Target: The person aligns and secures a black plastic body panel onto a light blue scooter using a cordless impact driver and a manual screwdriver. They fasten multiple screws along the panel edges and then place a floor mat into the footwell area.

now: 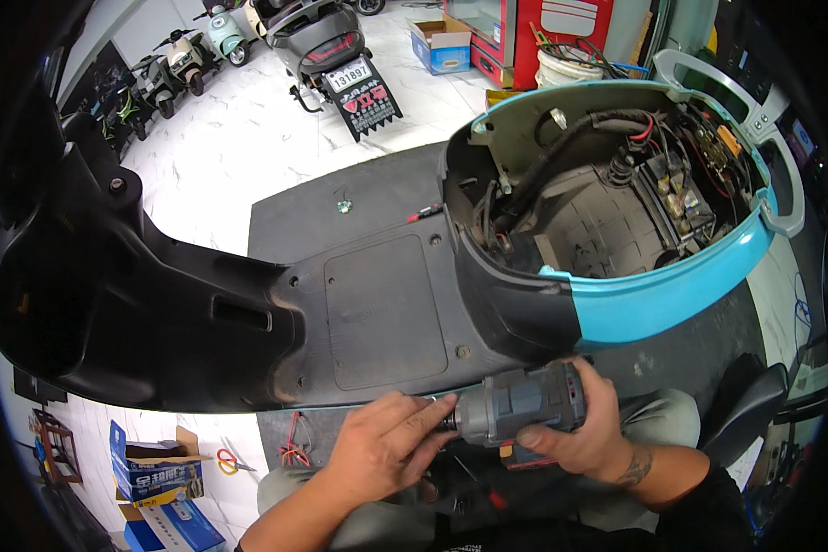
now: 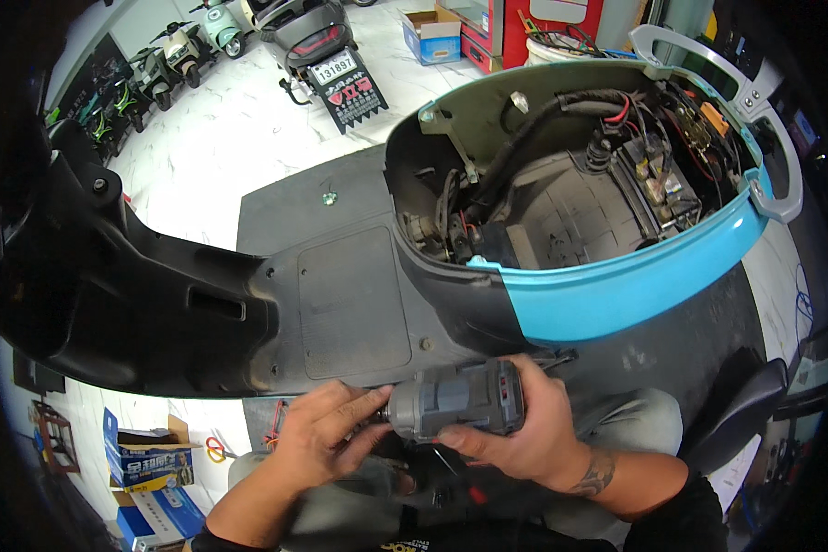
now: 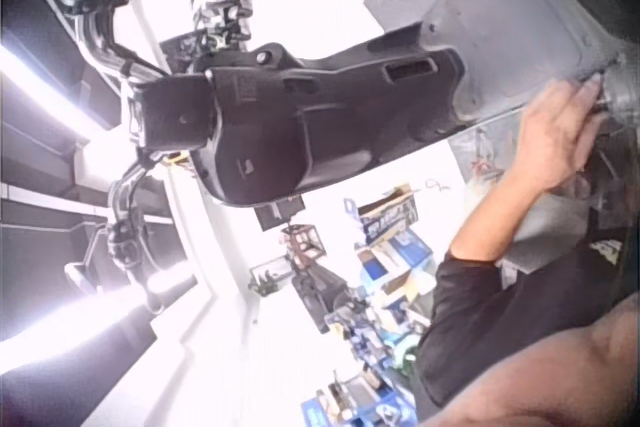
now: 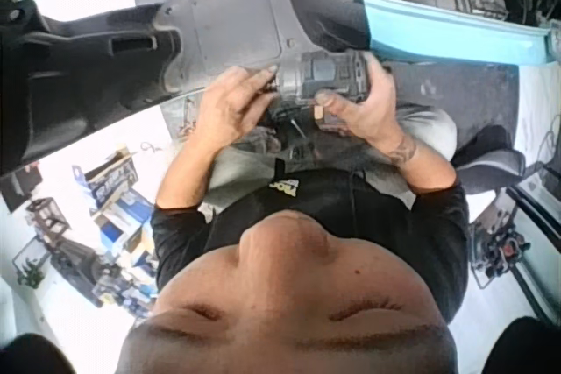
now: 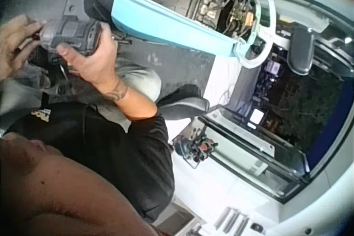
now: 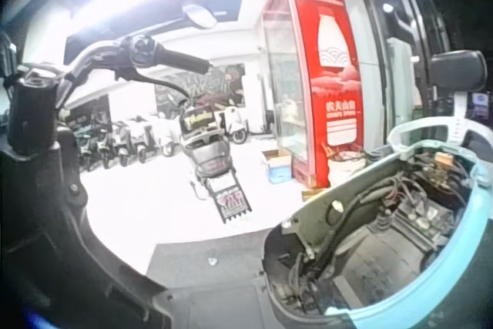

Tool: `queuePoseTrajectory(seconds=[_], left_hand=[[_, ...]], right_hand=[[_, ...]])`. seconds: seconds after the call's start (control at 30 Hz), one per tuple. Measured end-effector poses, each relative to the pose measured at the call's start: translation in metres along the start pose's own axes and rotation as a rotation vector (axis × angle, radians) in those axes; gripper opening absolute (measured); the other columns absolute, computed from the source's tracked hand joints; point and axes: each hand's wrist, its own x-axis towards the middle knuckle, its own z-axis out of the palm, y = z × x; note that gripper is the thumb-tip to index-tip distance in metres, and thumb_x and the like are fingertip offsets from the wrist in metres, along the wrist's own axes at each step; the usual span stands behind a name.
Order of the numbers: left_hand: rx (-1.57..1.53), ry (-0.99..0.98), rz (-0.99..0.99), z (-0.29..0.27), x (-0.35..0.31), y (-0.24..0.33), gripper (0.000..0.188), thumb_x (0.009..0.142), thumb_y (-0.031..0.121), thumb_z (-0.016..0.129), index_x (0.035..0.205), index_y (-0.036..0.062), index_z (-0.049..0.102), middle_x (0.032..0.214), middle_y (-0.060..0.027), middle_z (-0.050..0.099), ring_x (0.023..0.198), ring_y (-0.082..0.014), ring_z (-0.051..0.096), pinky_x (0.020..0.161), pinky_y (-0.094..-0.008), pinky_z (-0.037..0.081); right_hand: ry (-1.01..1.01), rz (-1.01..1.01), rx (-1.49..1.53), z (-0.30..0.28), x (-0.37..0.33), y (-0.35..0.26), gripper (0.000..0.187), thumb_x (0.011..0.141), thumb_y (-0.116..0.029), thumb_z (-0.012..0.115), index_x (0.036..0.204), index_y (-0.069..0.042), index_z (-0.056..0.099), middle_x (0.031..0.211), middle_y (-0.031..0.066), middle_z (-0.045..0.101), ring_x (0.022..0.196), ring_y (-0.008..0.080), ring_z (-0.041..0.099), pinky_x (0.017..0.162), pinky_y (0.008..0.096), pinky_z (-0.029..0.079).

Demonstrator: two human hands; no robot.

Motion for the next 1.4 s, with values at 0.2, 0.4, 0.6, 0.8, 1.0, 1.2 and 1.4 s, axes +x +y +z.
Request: queuePoseTrajectory(seconds=[0.2, 0.4, 0.6, 0.8, 1.0, 1.2, 1.4], left_hand=[[0.162, -0.162, -0.128, 0.004, -0.002, 0.006, 0.082, 0.077, 0.040, 0.094, 0.143, 0.0016, 0.065, 0.092, -0.0120, 0.071, 0.077, -0.0286, 0.069, 0.067, -0.0377, 0.057], [-0.013, -0.377, -0.399, 0.009, 0.002, 0.013, 0.087, 0.082, 0.062, 0.088, 0.141, 0.0035, 0.064, 0.080, -0.0125, 0.076, 0.062, -0.0348, 0.073, 0.057, -0.0412, 0.056], [-0.002, -0.119, -0.147, -0.011, -0.006, 0.004, 0.081, 0.082, 0.064, 0.086, 0.135, 0.0054, 0.068, 0.074, -0.0110, 0.074, 0.058, -0.0336, 0.070, 0.051, -0.0409, 0.051], [-0.006, -0.039, -0.147, -0.031, -0.004, -0.002, 0.081, 0.080, 0.063, 0.088, 0.132, 0.0042, 0.070, 0.075, -0.0124, 0.074, 0.058, -0.0360, 0.069, 0.051, -0.0419, 0.051], [0.072, 0.149, -0.151, -0.034, 0.000, -0.022, 0.081, 0.087, 0.058, 0.082, 0.142, 0.0019, 0.063, 0.109, -0.0207, 0.075, 0.102, -0.0390, 0.071, 0.087, -0.0472, 0.053], [0.114, 0.665, -0.258, -0.011, 0.034, -0.071, 0.084, 0.105, 0.044, 0.065, 0.162, -0.0086, 0.034, 0.159, -0.0364, 0.043, 0.151, -0.0524, 0.040, 0.131, -0.0553, 0.024], [-0.220, 0.903, -0.597, -0.001, 0.066, -0.149, 0.099, 0.107, 0.055, 0.059, 0.162, -0.0180, 0.022, 0.168, -0.0426, 0.027, 0.160, -0.0533, 0.024, 0.132, -0.0524, 0.022]], right_hand=[[-0.052, 0.122, -0.002, 0.010, 0.001, -0.001, 0.076, 0.079, -0.050, 0.097, 0.119, 0.005, 0.064, 0.101, 0.0135, 0.079, 0.091, 0.0171, 0.077, 0.084, 0.0330, 0.061], [-0.170, 0.078, -0.178, 0.017, 0.001, 0.000, 0.077, 0.074, -0.043, 0.101, 0.123, 0.002, 0.063, 0.105, 0.0136, 0.079, 0.095, 0.0214, 0.078, 0.087, 0.0366, 0.061], [-0.464, -0.074, 0.060, -0.001, 0.020, 0.006, 0.084, 0.071, -0.020, 0.104, 0.139, 0.001, 0.060, 0.119, 0.0100, 0.078, 0.111, 0.0175, 0.074, 0.098, 0.0362, 0.058], [-0.484, 0.069, 0.075, 0.017, 0.029, -0.003, 0.059, 0.085, -0.006, 0.092, 0.136, 0.002, 0.065, 0.125, 0.0077, 0.075, 0.109, 0.0142, 0.071, 0.097, 0.0334, 0.058], [-0.397, 0.090, 0.083, 0.060, 0.042, -0.026, 0.032, 0.095, -0.007, 0.082, 0.124, -0.002, 0.068, 0.098, 0.0035, 0.073, 0.079, 0.0108, 0.068, 0.070, 0.0284, 0.056], [-0.321, 0.178, 0.201, 0.118, 0.120, -0.057, 0.010, 0.101, -0.009, 0.072, 0.104, 0.000, 0.069, 0.076, 0.0038, 0.067, 0.058, 0.0123, 0.062, 0.052, 0.0287, 0.048], [-0.260, 0.108, -0.081, 0.191, 0.205, -0.044, 0.019, 0.099, -0.017, 0.072, 0.098, 0.002, 0.070, 0.078, 0.0061, 0.069, 0.057, 0.0149, 0.062, 0.050, 0.0316, 0.046]])
